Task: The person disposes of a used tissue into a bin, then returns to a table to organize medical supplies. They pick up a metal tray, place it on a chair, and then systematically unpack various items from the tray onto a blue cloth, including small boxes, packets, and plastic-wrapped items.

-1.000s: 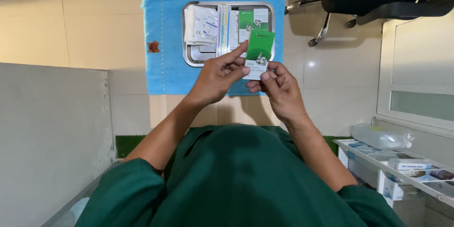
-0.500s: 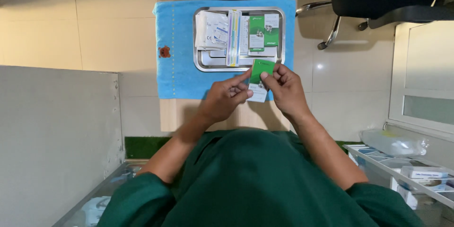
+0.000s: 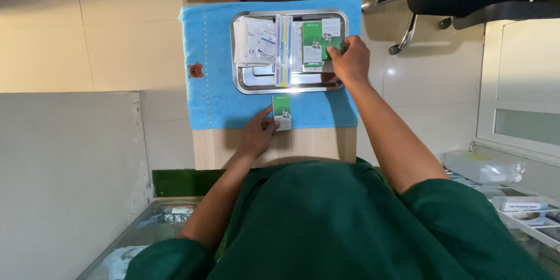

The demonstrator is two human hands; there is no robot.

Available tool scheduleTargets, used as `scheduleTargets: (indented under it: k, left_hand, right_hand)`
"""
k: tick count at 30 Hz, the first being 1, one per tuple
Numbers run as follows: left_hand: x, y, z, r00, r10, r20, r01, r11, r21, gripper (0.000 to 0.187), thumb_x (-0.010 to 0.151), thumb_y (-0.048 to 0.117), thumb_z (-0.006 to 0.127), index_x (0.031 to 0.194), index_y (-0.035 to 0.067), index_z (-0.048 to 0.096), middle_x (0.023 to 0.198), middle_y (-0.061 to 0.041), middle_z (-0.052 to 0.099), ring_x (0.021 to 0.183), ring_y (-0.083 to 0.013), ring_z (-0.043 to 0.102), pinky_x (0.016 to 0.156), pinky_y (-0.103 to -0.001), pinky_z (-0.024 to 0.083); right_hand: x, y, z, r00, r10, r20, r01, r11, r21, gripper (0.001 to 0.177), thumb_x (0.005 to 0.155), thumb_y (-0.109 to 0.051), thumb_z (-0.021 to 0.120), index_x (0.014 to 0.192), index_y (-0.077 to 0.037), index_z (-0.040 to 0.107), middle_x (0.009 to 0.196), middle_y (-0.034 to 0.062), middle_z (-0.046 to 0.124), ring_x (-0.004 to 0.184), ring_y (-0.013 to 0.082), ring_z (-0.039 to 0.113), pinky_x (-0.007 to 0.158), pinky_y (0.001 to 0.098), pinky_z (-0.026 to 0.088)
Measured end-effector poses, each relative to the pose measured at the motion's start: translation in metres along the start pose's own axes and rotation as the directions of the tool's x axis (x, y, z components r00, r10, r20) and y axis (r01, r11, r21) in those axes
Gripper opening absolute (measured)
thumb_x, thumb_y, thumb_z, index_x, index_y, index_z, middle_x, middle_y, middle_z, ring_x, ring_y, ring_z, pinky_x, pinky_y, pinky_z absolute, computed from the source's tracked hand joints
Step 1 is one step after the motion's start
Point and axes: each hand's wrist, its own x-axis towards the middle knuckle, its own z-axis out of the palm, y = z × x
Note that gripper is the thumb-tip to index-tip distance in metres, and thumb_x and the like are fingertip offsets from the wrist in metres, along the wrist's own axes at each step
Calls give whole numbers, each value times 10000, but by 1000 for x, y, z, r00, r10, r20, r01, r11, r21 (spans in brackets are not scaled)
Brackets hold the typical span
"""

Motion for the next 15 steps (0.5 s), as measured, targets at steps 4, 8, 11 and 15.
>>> scheduleTargets:
  k: [4,8,11,15]
  left_hand:
    - [3,-4,5,999,4,-37,-3,1000,29,583,897,108,739,1459,160,594,921,-74,779,742,-112,685,697,-292,582]
    - [-3,6,0,1000,-1,-16,4,986,165,577,871,161,754,1426,141,599,910,-114,779,785,-183,741,744,-336,610]
    - [-7,23,0,999,32,-15,-25,939,342,557,846,202,772,1375,122,617,917,-141,780,840,-272,763,789,-404,607]
    - [-14,39,4,998,-11,-56,36,891,453,524,829,194,762,1324,90,625,895,-198,753,868,-391,723,798,-489,584]
  right_hand:
    - [2,9,10,990,109,87,-115,991,72,368,850,-252,846,1022,8,651,915,125,740,813,250,729,747,378,579]
    - [-2,0,4,977,192,94,-197,979,45,336,880,-257,824,1051,-5,682,949,124,754,841,248,740,774,377,581]
    - [-1,1,6,976,204,69,-206,978,20,344,882,-251,826,1066,-1,677,942,128,744,840,256,726,768,383,572]
    - [2,24,24,980,198,9,-198,976,91,348,839,-219,847,1034,7,668,913,111,717,825,244,702,740,383,565]
